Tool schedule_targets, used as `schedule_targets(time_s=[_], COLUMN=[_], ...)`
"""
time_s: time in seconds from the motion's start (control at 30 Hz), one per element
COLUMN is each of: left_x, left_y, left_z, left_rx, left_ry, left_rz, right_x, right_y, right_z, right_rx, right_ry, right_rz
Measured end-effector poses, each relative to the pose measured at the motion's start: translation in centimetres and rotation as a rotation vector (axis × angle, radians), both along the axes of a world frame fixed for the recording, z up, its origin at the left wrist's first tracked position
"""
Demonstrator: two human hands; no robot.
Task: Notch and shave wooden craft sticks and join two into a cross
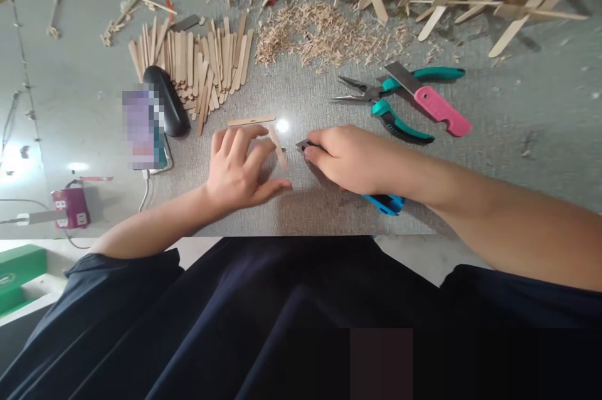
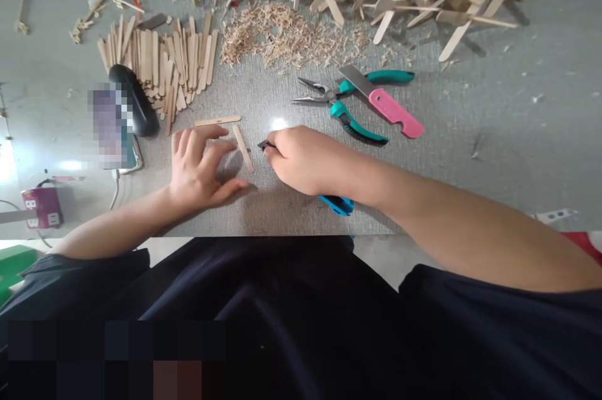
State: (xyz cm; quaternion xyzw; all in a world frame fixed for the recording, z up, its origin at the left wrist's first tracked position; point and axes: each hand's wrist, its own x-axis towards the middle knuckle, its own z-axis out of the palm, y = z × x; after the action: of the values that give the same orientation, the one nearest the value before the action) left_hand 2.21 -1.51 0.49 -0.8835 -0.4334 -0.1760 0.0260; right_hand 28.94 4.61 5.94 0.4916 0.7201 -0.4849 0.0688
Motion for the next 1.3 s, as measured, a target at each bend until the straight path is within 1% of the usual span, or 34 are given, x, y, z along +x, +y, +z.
schedule_targets(time_s=[0.03, 0.07, 0.13, 0.2, 0.27, 0.37, 0.47, 0.53, 0.6, 0.73, 0.93, 1.17, 1.3], left_x=[-0.3, -0.6, -1.3, -2.1, -2.7, -3.2, -3.2, -3.1, -3.1, -3.3, -3.2, -3.1, -3.1], left_y=[-0.4, -0.8, -1.2, -1.0, -0.4, 0.4, 0.4, 0.2, 0.1, 0.2, 0.3, 0.1, 0.0], left_z=[0.5, 1.1, 2.3, 3.0, 2.9, 1.8, 0.8, 0.5, 0.5, 0.5, 0.5, 0.2, -0.1], left_rx=[-0.001, -0.046, -0.177, -0.266, -0.306, -0.344, -0.404, -0.423, -0.42, -0.417, -0.397, -0.399, -0.362], left_ry=[0.013, 0.056, 0.195, 0.28, 0.319, 0.284, 0.247, 0.238, 0.22, 0.184, 0.174, 0.153, 0.137], left_rz=[-0.068, -0.102, -0.141, -0.235, -0.322, -0.378, -0.376, -0.366, -0.362, -0.359, -0.37, -0.362, -0.364], right_x=[-0.2, -0.4, -0.8, -1.3, -1.7, -2.2, -2.7, -3.0, -3.3, -3.9, -4.7, -5.3, -5.7], right_y=[0.1, 0.2, 0.5, 0.9, 1.2, 1.5, 1.5, 1.3, 1.1, 0.7, 0.5, 0.4, 0.3], right_z=[0.0, 0.0, 0.0, 0.1, 0.2, 0.5, 0.6, 0.7, 0.9, 1.3, 1.7, 1.8, 2.1], right_rx=[0.019, 0.016, -0.056, -0.138, -0.187, -0.184, -0.107, -0.034, 0.002, 0.0, 0.015, 0.017, 0.021], right_ry=[-0.005, -0.008, -0.018, -0.042, -0.067, -0.091, -0.128, -0.167, -0.213, -0.294, -0.358, -0.436, -0.461], right_rz=[0.01, 0.008, -0.015, -0.031, -0.026, 0.016, 0.09, 0.137, 0.181, 0.237, 0.264, 0.27, 0.271])
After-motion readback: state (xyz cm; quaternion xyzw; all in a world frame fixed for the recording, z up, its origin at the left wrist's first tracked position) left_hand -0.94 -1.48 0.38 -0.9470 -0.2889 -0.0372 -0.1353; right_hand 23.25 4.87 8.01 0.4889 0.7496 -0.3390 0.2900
